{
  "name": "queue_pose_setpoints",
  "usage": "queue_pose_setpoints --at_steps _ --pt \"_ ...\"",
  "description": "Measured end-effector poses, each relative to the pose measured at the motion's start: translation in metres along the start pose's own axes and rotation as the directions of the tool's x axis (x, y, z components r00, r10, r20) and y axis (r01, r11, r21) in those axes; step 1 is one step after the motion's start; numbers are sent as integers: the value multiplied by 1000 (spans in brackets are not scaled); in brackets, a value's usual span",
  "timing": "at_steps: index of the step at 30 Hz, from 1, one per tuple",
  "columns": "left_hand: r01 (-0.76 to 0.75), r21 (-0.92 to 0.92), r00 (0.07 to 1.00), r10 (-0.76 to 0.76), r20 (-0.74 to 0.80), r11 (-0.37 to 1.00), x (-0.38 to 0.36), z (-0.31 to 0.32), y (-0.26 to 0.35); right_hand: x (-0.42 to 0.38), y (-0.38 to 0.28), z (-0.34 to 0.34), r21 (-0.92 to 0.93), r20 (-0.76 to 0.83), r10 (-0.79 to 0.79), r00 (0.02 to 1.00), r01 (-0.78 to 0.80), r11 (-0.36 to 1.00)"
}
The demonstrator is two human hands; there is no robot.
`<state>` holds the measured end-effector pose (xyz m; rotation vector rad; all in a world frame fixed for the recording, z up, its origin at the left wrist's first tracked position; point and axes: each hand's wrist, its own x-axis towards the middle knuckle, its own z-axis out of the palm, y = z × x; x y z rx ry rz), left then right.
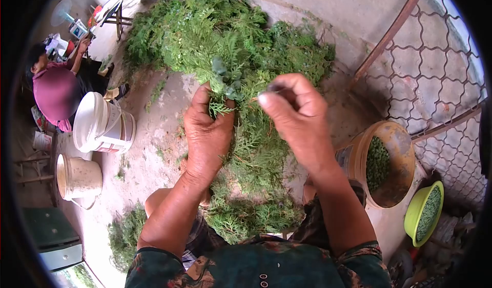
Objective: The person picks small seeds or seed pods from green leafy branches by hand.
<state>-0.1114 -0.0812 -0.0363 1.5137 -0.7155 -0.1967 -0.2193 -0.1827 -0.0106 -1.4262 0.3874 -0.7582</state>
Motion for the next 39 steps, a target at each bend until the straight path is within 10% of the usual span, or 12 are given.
queue_pose_setpoints --at_steps 4,9,13,15,18,24,30,33,34,37,38,39 --pt "-8 -43 999 7 -35 999 -3 3 -8 4 21 3 -325 3 -176 984 167 931" --pt "403 -272 915 -386 115 874 3 -1 23 -1 8 -1 441 17 282 959 -260 859" --pt "217 -342 972 -235 -10 914 5 -4 3 9 4 -32 807 -14 233 972 -126 577" --pt "233 -249 971 -238 11 940 9 -17 9 20 -2 -58 762 -110 130 985 0 647" --pt "434 -600 880 -457 125 672 8 -34 -1 17 2 -49 764 -51 258 965 -129 632" --pt "480 -429 875 -453 171 765 5 -26 8 15 33 -14 209 -51 344 938 -327 922" --pt "286 -279 957 -262 122 917 7 -18 8 9 34 -5 44 224 23 974 -33 998" --pt "305 -246 952 -288 101 920 5 -15 10 9 42 -6 45 196 -425 884 425 904" --pt "305 -246 952 -288 102 920 7 -17 6 8 34 -7 -215 176 -440 881 470 856" --pt "326 -221 945 -314 86 919 9 -25 -7 20 26 -25 -648 -228 -297 927 83 757" --pt "375 -403 925 -368 98 835 7 -26 -4 28 19 -44 -191 -333 -21 943 -46 980" --pt "400 -571 904 -413 115 717 7 -29 -2 30 10 -61 411 -238 215 947 -103 906"
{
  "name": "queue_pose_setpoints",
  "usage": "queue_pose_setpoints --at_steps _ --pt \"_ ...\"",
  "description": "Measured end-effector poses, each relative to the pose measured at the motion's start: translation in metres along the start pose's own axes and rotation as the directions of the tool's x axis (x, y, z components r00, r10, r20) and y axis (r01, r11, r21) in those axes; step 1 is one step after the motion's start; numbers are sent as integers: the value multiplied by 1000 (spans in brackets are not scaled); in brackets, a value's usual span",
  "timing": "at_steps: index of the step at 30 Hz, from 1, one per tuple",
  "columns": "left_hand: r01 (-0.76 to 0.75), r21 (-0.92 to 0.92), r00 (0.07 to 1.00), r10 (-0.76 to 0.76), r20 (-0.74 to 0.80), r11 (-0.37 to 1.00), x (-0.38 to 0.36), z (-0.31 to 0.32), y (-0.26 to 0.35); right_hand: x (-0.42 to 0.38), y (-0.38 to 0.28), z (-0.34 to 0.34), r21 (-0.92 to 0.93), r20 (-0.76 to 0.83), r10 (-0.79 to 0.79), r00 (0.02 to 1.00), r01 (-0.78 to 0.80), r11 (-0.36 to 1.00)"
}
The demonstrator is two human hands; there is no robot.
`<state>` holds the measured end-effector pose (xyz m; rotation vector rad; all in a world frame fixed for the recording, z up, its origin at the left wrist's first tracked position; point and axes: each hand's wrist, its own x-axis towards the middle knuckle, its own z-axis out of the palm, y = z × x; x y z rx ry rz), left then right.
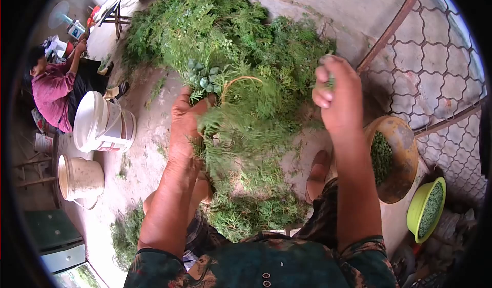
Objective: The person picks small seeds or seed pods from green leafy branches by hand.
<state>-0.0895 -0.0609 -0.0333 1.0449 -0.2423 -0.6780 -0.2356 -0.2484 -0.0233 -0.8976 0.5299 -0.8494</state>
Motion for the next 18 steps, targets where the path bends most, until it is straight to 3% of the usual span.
queue_pose_setpoints --at_steps 1,2,4,6,7,8,10,12,13,14,15,18 --pt "9 173 996 6 -84 985 6 -15 -4 2 -1 -3 139 100 68 993 -82 987" --pt "2 175 996 13 -83 985 9 -19 -6 1 0 -4 267 206 123 971 -177 947" --pt "229 -43 970 -231 -69 972 15 -22 -8 -15 3 12 233 256 221 941 -282 931" --pt "398 67 908 -382 -173 915 21 -15 -6 -19 17 15 233 304 312 900 -388 892" --pt "323 -101 943 -310 120 941 18 -24 -15 -22 22 16 223 288 369 884 -436 872" --pt "284 -282 908 -163 385 916 19 -34 -22 -25 25 20 214 271 423 865 -483 849" --pt "226 -4 884 -203 421 974 25 -36 -20 -31 32 26 127 271 407 872 -451 883" --pt "317 -306 946 -277 169 898 12 -25 -23 -36 38 32 -271 314 235 920 -151 951" --pt "316 -253 948 -315 47 914 6 -17 -18 -37 46 29 -205 377 176 909 -103 973" --pt "319 -251 947 -318 45 914 5 -15 -21 -38 54 26 -133 438 115 892 -62 989" --pt "321 -252 946 -322 41 913 5 -13 -23 -41 55 34 43 338 272 901 -303 952" --pt "295 -166 950 -271 155 941 1 -8 -29 -42 70 31 40 333 297 895 -328 944"
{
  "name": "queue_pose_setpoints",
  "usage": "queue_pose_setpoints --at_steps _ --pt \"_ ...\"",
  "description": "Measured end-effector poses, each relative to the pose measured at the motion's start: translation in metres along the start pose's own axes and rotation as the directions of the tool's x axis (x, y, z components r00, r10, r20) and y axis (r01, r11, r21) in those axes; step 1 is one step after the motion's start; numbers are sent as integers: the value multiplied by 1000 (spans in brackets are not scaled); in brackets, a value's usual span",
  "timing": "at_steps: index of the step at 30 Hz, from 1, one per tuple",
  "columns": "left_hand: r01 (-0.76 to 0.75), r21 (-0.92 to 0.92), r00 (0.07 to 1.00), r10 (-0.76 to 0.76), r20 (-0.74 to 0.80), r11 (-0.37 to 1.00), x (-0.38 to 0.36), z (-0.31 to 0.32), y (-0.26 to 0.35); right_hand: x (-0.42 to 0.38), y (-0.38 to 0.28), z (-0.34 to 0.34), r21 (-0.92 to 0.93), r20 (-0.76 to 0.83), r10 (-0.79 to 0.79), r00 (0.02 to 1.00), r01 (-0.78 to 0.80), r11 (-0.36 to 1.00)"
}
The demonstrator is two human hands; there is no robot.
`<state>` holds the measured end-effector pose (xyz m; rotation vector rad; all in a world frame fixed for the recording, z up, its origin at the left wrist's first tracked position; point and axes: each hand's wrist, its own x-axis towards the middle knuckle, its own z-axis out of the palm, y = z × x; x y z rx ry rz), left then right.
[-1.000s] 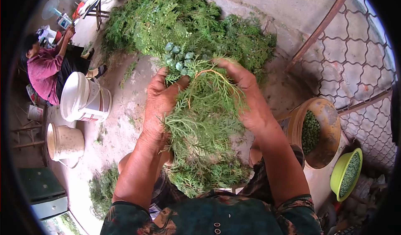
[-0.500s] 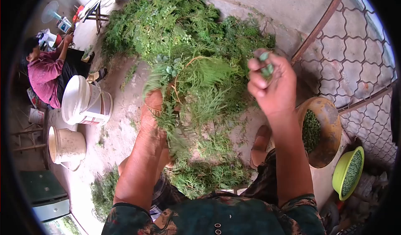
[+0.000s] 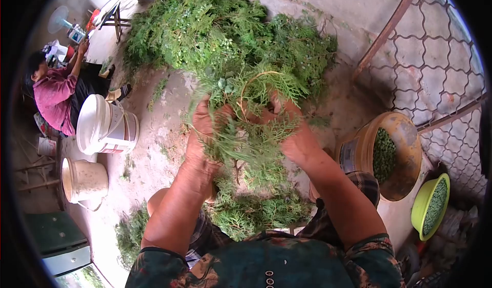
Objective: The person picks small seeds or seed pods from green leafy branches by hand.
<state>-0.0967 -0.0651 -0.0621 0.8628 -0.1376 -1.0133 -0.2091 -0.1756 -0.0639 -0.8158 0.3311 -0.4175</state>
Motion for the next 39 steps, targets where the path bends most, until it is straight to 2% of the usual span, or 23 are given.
queue_pose_setpoints --at_steps 2,3,4,5,6,7,9,12,14,16,18,19,20,21,22,23,27,29,32,34,36,38,39 --pt "-123 173 980 147 -136 977 0 13 -2 -6 -8 8 -74 -4 -49 999 49 996" --pt "-91 413 990 127 -61 906 6 3 7 -6 -6 4 -73 -3 -49 999 49 996" --pt "-90 415 990 126 -61 905 6 -2 9 -6 -2 -5 -606 93 -311 946 302 736" --pt "-91 254 988 119 -101 963 4 -5 12 -7 1 -10 -889 311 -453 835 424 170" --pt "-93 86 985 104 -139 992 1 -3 17 -7 -12 -3 -889 307 -455 836 422 175" --pt "-46 216 979 87 -184 975 3 2 23 -5 -35 10 -898 199 -123 972 231 375" --pt "-23 386 974 107 -199 922 2 12 29 -5 -44 4 -871 118 242 963 -16 490" --pt "-35 473 978 127 -164 881 0 19 29 -8 -31 -23 -610 410 9 912 266 747" --pt "-148 246 960 199 -196 958 3 12 20 -13 -28 -18 -778 499 -273 822 564 277" --pt "-61 451 956 182 -230 890 -4 36 24 -11 -26 -18 -777 599 -389 701 626 -67" --pt "-54 640 922 283 -262 767 7 23 23 -8 -30 -15 -743 657 -414 630 633 -217" --pt "-130 707 904 376 -203 695 8 21 24 -8 -41 -8 -865 487 -231 842 501 4" --pt "-332 827 828 561 25 453 20 2 34 -13 -52 -4 -906 396 -114 911 408 113" --pt "-380 820 749 663 1 427 26 -11 53 -18 -63 0 -937 295 7 956 288 196" --pt "-358 679 772 612 -171 641 24 -14 74 -28 -79 -4 -849 188 84 979 119 515" --pt "-369 614 809 566 -158 698 24 -22 83 -31 -90 -6 -652 119 187 975 -65 755" --pt "-122 609 898 348 -268 784 14 6 69 -34 -92 -5 -411 87 109 990 -64 909" --pt "-155 687 890 402 -215 710 24 -14 56 -25 -88 -17 -243 10 -14 1000 16 970" --pt "-356 921 865 428 261 158 37 -59 54 -22 -97 -35 -133 -61 -100 993 91 987" --pt "-423 905 834 371 408 -44 35 -60 52 -23 -104 -50 117 -146 -143 979 160 980" --pt "-387 896 868 415 274 219 30 -47 46 -20 -107 -66 223 2 -186 982 181 958" --pt "-339 815 898 420 131 470 22 -27 40 -20 -111 -60 288 -191 -168 967 219 932" --pt "-313 747 911 407 62 586 18 -17 38 -14 -107 -71 337 -1 -189 982 178 924"
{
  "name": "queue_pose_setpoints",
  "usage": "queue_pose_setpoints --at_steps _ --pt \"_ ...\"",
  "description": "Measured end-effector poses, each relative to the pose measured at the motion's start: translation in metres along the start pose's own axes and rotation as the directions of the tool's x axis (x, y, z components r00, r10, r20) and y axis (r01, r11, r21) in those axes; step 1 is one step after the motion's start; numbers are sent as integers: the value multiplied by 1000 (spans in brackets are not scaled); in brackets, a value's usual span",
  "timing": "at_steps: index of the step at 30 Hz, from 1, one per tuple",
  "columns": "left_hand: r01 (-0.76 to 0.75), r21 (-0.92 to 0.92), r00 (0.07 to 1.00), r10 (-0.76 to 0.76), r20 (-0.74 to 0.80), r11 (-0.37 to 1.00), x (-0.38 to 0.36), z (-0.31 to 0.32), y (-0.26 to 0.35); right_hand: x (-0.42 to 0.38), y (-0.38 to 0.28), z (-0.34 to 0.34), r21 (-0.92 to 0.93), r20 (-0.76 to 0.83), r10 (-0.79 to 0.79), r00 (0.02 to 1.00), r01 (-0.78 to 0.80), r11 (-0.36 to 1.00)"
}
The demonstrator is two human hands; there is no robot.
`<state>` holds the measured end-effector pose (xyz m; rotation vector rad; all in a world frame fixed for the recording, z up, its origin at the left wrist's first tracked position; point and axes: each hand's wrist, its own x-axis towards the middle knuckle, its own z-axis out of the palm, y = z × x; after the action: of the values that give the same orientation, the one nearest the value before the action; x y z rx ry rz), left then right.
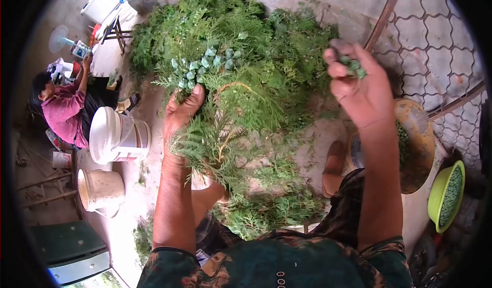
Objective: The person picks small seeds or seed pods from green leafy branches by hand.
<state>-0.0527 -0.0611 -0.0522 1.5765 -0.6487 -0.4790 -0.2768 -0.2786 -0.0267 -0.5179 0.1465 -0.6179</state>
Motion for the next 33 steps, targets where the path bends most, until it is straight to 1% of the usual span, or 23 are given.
queue_pose_setpoints --at_steps 1,3,5,6,7,9,12,13,14,15,16,17,19,20,21,23,24,25,27,28,29,30,33 --pt "62 -165 998 -56 39 984 -1 5 5 -2 6 10 9 -60 26 998 -26 1000" --pt "203 -469 979 -166 118 860 -3 16 14 -1 18 17 62 37 82 996 -85 994" --pt "187 -159 982 -181 52 969 -9 28 14 -2 27 24 72 28 82 996 -84 994" --pt "147 79 987 -151 61 986 -12 33 19 -1 31 26 104 29 89 996 -92 990" --pt "188 74 974 -196 111 979 -15 38 20 -2 34 28 105 30 94 995 -96 990" --pt "249 96 954 -261 147 964 -18 47 21 -2 40 32 55 -49 110 993 -107 993" --pt "246 154 960 -263 98 957 -19 54 16 0 51 31 44 -29 140 990 -139 989" --pt "247 152 960 -263 95 957 -19 58 16 0 54 32 41 -19 153 988 -152 987" --pt "329 -70 942 -322 96 942 -20 61 17 0 57 33 43 -30 150 988 -148 988" --pt "395 -288 919 -378 113 873 -22 64 18 0 61 32 43 -31 153 988 -151 988" --pt "411 -298 909 -364 203 861 -24 66 33 1 65 32 51 -103 148 984 -144 988" --pt "412 -298 909 -365 203 861 -25 69 30 1 67 31 55 -172 141 975 -134 989" --pt "327 -344 945 -314 93 880 -25 73 17 5 71 32 56 -211 138 968 -129 990" --pt "295 -312 955 -293 54 903 -26 73 11 6 73 33 57 -250 134 959 -124 991" --pt "296 -313 954 -294 54 903 -26 74 11 6 74 36 56 -251 135 959 -124 991" --pt "111 -183 992 -119 -32 977 -28 79 17 3 79 43 -138 -283 41 958 -83 987" --pt "79 -191 993 -93 -69 978 -29 84 28 3 82 45 -135 -282 43 958 -84 987" --pt "80 -187 993 -95 -71 979 -29 88 28 3 86 46 -192 -334 54 941 -124 974" --pt "92 -363 992 -118 -52 927 -29 94 26 5 97 38 -247 -385 64 921 -170 954" --pt "91 -244 993 -106 -47 965 -31 97 31 8 108 26 -303 -342 17 940 -127 944" --pt "90 -246 993 -106 -49 965 -31 98 27 11 115 17 -356 -294 -29 955 -82 931" --pt "109 -223 990 -127 -65 969 -29 100 20 10 116 19 -358 -293 -29 956 -82 930" --pt "175 -188 980 -190 -65 966 -24 102 6 3 122 31 -146 -322 -76 944 30 989"
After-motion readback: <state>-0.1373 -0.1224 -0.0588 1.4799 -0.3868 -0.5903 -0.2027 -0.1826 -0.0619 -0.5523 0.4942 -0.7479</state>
